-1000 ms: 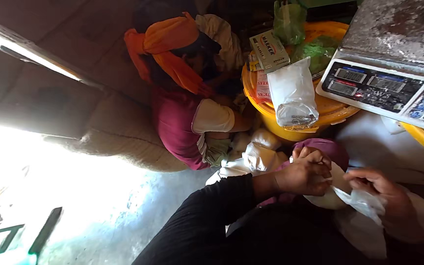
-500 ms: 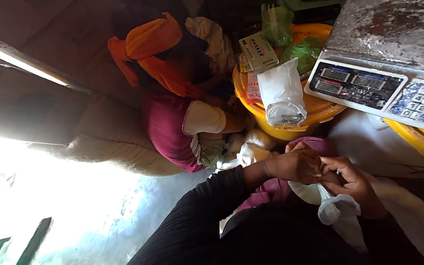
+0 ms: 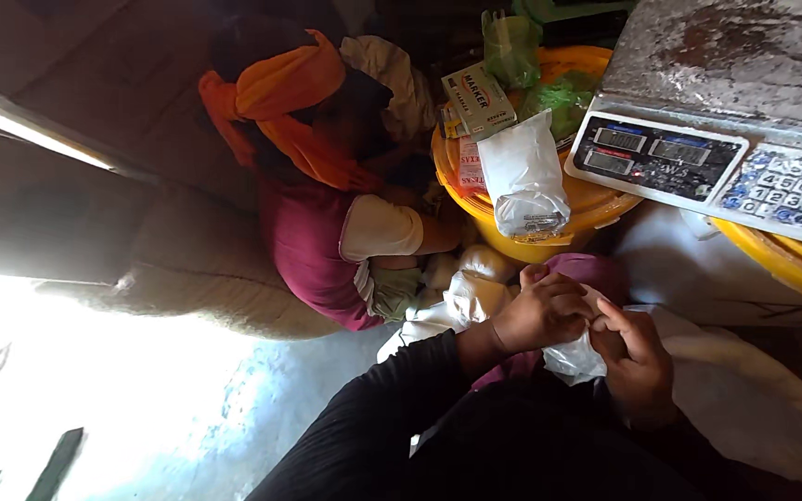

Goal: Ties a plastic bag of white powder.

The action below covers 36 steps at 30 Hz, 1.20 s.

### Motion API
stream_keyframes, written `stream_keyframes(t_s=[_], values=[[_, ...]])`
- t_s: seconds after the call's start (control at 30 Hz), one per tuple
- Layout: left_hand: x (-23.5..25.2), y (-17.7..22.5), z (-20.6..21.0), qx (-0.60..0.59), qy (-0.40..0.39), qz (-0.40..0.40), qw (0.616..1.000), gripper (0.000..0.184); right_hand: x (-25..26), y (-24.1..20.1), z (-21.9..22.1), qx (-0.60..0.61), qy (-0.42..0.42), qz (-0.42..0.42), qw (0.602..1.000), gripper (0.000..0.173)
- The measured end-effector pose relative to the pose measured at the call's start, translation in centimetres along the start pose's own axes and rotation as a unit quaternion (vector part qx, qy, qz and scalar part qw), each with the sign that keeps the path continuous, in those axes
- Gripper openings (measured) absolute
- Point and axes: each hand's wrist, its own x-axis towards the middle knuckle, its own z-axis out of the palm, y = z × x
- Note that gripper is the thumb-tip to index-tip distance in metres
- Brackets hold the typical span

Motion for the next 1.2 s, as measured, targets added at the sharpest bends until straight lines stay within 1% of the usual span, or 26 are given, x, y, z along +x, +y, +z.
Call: stream_keyframes(t_s=[0.07,0.17,0.27,0.37,0.43,0.5,0.53,0.57,0.6,0.63,0.67,0.7,0.73,0.77,0.8,0.83,0.87,0.93,0.97,1.0,1.03,1.07,1.1,1.17,1.2], values=[[-0.4,-0.5,0.0,0.012,0.018,0.023,1.0,0.011,-0.1,0.1,-0.5,0.012,-0.027,-0.01,1.0,0.033],[-0.5,-0.6,-0.8,-0.048,-0.005,-0.002,0.999,0.009,1.2,1.1,-1.6,0.018,-0.097,-0.057,0.993,0.036],[-0.3,-0.6,-1.1,-0.096,-0.017,-0.044,0.994,0.005,3.1,1.8,-1.7,-0.03,-0.12,-0.16,0.979,0.027],[0.1,-0.5,-1.6,-0.122,-0.035,-0.086,0.988,0.006,4.4,2.1,-1.9,-0.075,-0.138,-0.265,0.952,0.022],[0.5,-0.4,-2.1,-0.139,-0.06,-0.11,0.982,0.008,5.1,1.9,-2.2,-0.115,-0.158,-0.312,0.93,0.024],[0.8,-0.4,-2.5,-0.154,-0.086,-0.13,0.976,0.01,5.2,1.7,-2.0,-0.149,-0.153,-0.327,0.92,0.025],[0.8,-0.5,-2.6,-0.164,-0.094,-0.132,0.973,0.01,4.9,1.7,-1.6,-0.147,-0.14,-0.309,0.929,0.025],[0.6,-0.6,-2.6,-0.175,-0.093,-0.13,0.972,0.01,4.4,1.6,-1.1,-0.13,-0.129,-0.266,0.946,0.027],[0.3,-0.8,-2.3,-0.184,-0.084,-0.116,0.972,0.008,3.8,1.3,-0.7,-0.096,-0.124,-0.193,0.968,0.03],[0.0,-0.8,-2.0,-0.185,-0.068,-0.091,0.976,0.008,3.3,1.0,-0.5,-0.048,-0.127,-0.1,0.986,0.039],[-0.3,-0.8,-1.7,-0.174,-0.05,-0.064,0.981,0.009,3.0,0.6,-0.3,0.01,-0.129,-0.002,0.992,0.048],[-0.6,-0.8,-1.3,-0.15,-0.035,-0.039,0.987,0.01,2.9,0.2,-0.2,0.066,-0.13,0.085,0.986,0.054],[-0.8,-0.9,-1.0,-0.127,-0.024,-0.018,0.991,0.011,3.0,-0.1,-0.3,0.107,-0.127,0.145,0.975,0.057],[-0.9,-0.9,-0.8,-0.106,-0.017,-0.003,0.994,0.012,3.0,-0.3,-0.3,0.123,-0.125,0.172,0.969,0.057],[-1.0,-0.9,-0.7,-0.091,-0.012,0.003,0.996,0.013,3.0,-0.3,-0.4,0.111,-0.125,0.164,0.972,0.054],[-1.1,-0.9,-0.7,-0.082,-0.008,0.002,0.997,0.013,2.8,-0.2,-0.5,0.072,-0.125,0.12,0.982,0.051],[-1.1,-0.9,-0.6,-0.077,-0.003,-0.002,0.997,0.013,2.7,0.0,-0.7,0.022,-0.122,0.047,0.991,0.046],[-1.2,-0.7,-0.3,-0.069,0.016,-0.013,0.997,0.012,2.6,0.6,-1.0,-0.071,-0.107,-0.106,0.986,0.032],[-1.4,-0.5,-0.1,-0.066,0.027,-0.017,0.997,0.01,2.6,0.9,-1.0,-0.102,-0.095,-0.163,0.977,0.027],[-1.5,-0.4,0.1,-0.064,0.037,-0.022,0.997,0.008,2.6,1.1,-0.9,-0.12,-0.086,-0.196,0.969,0.025],[-1.6,-0.3,0.2,-0.067,0.044,-0.026,0.996,0.007,2.6,1.2,-0.9,-0.122,-0.086,-0.2,0.968,0.024],[-1.7,-0.4,0.2,-0.073,0.047,-0.026,0.996,0.006,2.5,1.1,-0.8,-0.106,-0.093,-0.175,0.974,0.024],[-1.8,-0.5,0.3,-0.079,0.047,-0.024,0.995,0.006,2.5,0.8,-0.7,-0.069,-0.099,-0.127,0.985,0.028],[-2.0,-0.5,0.2,-0.093,0.05,-0.027,0.994,0.009,2.9,-0.2,-0.2,0.031,-0.076,-0.019,0.996,0.035],[-2.2,-0.4,0.1,-0.114,0.05,-0.037,0.992,0.016,3.1,-0.9,0.1,0.068,-0.057,0.002,0.996,0.034]])
